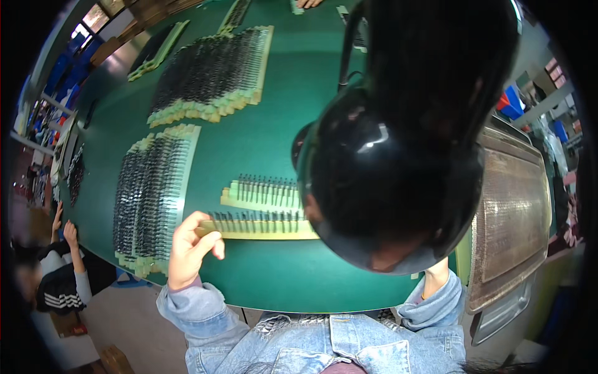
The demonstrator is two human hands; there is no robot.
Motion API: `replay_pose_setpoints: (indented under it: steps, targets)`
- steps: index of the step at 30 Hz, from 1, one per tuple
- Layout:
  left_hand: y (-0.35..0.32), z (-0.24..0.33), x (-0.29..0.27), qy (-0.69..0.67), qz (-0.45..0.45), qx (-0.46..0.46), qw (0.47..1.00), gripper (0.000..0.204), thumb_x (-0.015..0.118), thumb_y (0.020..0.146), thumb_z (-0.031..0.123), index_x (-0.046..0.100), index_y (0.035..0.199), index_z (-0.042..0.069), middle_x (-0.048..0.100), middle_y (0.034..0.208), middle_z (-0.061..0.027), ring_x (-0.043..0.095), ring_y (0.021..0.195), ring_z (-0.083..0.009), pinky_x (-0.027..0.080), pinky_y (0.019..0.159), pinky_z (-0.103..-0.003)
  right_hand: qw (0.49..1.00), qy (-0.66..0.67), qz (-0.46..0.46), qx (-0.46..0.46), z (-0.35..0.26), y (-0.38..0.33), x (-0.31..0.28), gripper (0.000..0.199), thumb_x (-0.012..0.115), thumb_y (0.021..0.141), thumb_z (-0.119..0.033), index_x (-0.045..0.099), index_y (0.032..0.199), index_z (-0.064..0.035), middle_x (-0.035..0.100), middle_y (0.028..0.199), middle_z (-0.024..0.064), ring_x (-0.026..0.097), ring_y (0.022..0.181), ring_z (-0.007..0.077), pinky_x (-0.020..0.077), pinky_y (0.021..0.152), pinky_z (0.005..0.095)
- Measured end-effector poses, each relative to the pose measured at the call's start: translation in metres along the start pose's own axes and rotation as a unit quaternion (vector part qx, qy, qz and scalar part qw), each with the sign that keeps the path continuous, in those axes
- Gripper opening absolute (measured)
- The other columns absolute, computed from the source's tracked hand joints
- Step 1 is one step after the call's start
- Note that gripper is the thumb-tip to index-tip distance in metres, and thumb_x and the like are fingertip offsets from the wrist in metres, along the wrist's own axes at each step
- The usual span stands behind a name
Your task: Assembling electronic components into a green holder strip at a factory workbench.
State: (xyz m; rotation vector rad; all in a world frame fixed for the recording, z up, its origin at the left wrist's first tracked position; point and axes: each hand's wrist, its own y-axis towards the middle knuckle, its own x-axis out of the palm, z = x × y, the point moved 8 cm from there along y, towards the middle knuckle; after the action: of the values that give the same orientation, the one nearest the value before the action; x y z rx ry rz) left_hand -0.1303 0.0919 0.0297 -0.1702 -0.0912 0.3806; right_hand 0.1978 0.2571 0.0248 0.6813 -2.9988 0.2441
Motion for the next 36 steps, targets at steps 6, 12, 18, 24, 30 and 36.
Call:
replay_pose_setpoints:
  steps: [6, 12, 18, 24, 30, 36]
  targets:
    - [-0.004, 0.002, 0.01, -0.022, 0.106, 0.012, 0.994, 0.011, 0.041, 0.086, 0.005, 0.046, 0.093, -0.003, 0.053, 0.077, -0.0087, 0.049, 0.048, -0.0134, 0.044, 0.041, -0.027, 0.992, 0.088, 0.068, 0.058, 0.017, -0.004, -0.019, 0.018, 0.05, 0.083, -0.01, 0.055, 0.089, 0.0055, 0.059, 0.077, 0.0079, 0.056, 0.065, 0.0138, 0.0454, 0.062, 0.0255]
    - [-0.019, 0.003, 0.0, -0.033, 0.143, 0.067, 0.987, 0.014, 0.04, 0.086, 0.005, 0.047, 0.094, -0.003, 0.052, 0.076, -0.0094, 0.048, 0.047, -0.0133, 0.043, 0.038, -0.027, 0.996, 0.075, 0.046, -0.018, 0.004, -0.014, -0.022, 0.02, 0.043, 0.086, -0.01, 0.057, 0.085, 0.0049, 0.059, 0.073, 0.007, 0.055, 0.064, 0.0125, 0.0434, 0.058, 0.0238]
    - [-0.028, 0.004, -0.001, -0.053, 0.223, 0.074, 0.97, 0.021, 0.044, 0.086, 0.007, 0.047, 0.104, -0.003, 0.054, 0.086, -0.0116, 0.049, 0.049, -0.0146, 0.042, 0.038, -0.027, 1.0, -0.007, -0.002, -0.015, 0.001, -0.021, -0.024, 0.03, 0.044, 0.085, -0.015, 0.052, 0.1, 0.0094, 0.059, 0.089, 0.0101, 0.055, 0.077, 0.0144, 0.0433, 0.069, 0.0241]
    - [-0.032, 0.005, -0.001, 0.004, 0.25, 0.072, 0.965, 0.022, 0.044, 0.087, 0.007, 0.046, 0.105, -0.003, 0.054, 0.084, -0.0113, 0.049, 0.05, -0.0142, 0.043, 0.038, -0.027, 0.992, 0.06, 0.039, -0.101, -0.007, -0.02, -0.022, 0.019, 0.047, 0.083, -0.008, 0.057, 0.09, 0.0069, 0.055, 0.071, 0.0048, 0.048, 0.058, 0.0081, 0.0359, 0.051, 0.0194]
    - [-0.031, 0.021, 0.014, -0.037, 0.187, 0.075, 0.979, 0.019, 0.043, 0.086, 0.008, 0.048, 0.098, -0.006, 0.054, 0.075, -0.0108, 0.048, 0.045, -0.0135, 0.043, 0.037, -0.026, 0.985, 0.153, 0.035, -0.076, 0.0, -0.021, -0.028, 0.026, 0.046, 0.085, -0.013, 0.054, 0.101, 0.0069, 0.059, 0.074, 0.0105, 0.053, 0.055, 0.0137, 0.0407, 0.044, 0.0226]
    - [-0.038, 0.04, 0.031, -0.016, 0.232, 0.061, 0.971, 0.014, 0.045, 0.081, 0.001, 0.051, 0.09, -0.009, 0.055, 0.071, -0.0122, 0.05, 0.042, -0.0167, 0.043, 0.037, -0.027, 0.984, -0.06, 0.118, -0.115, -0.006, -0.019, -0.044, 0.031, 0.049, 0.085, -0.02, 0.053, 0.104, 0.005, 0.059, 0.092, 0.0118, 0.054, 0.066, 0.0137, 0.0433, 0.053, 0.0224]
